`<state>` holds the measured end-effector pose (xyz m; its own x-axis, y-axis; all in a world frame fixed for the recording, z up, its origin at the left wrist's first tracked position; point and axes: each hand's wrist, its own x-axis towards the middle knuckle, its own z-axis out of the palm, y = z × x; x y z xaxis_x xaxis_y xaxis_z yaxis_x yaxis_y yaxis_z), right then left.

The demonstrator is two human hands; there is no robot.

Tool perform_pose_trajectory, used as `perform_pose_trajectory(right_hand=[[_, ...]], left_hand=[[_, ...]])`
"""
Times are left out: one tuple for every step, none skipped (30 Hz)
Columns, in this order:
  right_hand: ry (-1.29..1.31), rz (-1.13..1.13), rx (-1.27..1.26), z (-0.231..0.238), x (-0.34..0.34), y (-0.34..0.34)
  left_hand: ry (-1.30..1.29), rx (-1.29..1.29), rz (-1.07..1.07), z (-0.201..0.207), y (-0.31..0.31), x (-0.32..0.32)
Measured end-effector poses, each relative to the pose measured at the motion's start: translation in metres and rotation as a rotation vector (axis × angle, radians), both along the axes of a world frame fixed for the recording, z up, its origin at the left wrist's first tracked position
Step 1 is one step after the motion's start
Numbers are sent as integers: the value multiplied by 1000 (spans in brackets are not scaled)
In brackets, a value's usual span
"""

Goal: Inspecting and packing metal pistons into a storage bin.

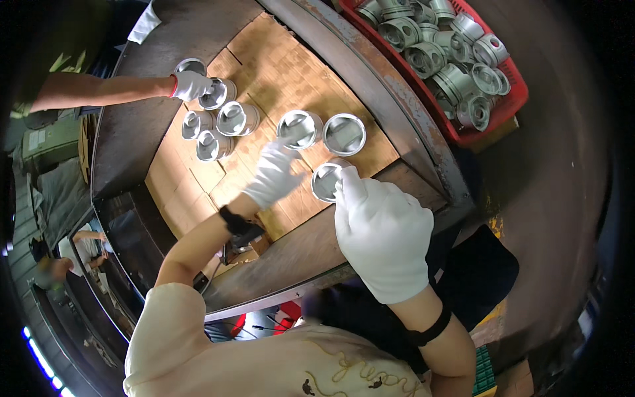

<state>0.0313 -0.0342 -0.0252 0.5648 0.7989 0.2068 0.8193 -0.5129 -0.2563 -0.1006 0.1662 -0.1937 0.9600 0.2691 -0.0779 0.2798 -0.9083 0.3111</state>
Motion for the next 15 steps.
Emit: perform_pose_trajectory(right_hand=[[-16,11,47,-2,1,0],[-19,14,56,0,0,1],[10,22,42,3,-1,4],[38,28,26,6,-2,4],[36,26,35,6,-2,4],[25,29,64,5,-4,5],[12,27,87,4,-2,4],[9,19,90,6,-1,2],[52,17,74,9,0,1],[94,12,52,9,2,-1],[99,13,60,11,0,0],[118,15,78,12,-1,1],[132,10,90,12,-1,1],[132,4,92,12,0,1],[111,12,50,13,0,1]], left_hand=[[61,20,35,-1,-17,7],[58,29,38,-3,-28,12],[239,32,83,-7,-37,16],[419,33,127,-14,-44,19],[416,42,127,-31,-45,19],[338,107,160,-57,-41,16],[257,166,186,-57,-41,25],[321,128,194,-56,-42,32],[318,132,187,-55,-42,38],[356,97,212,-53,-44,46],[402,73,252,-50,-41,46],[418,228,146,-73,-31,35],[416,230,140,-75,-30,36],[362,196,191,-76,-29,35],[308,160,242,-78,-27,35]])
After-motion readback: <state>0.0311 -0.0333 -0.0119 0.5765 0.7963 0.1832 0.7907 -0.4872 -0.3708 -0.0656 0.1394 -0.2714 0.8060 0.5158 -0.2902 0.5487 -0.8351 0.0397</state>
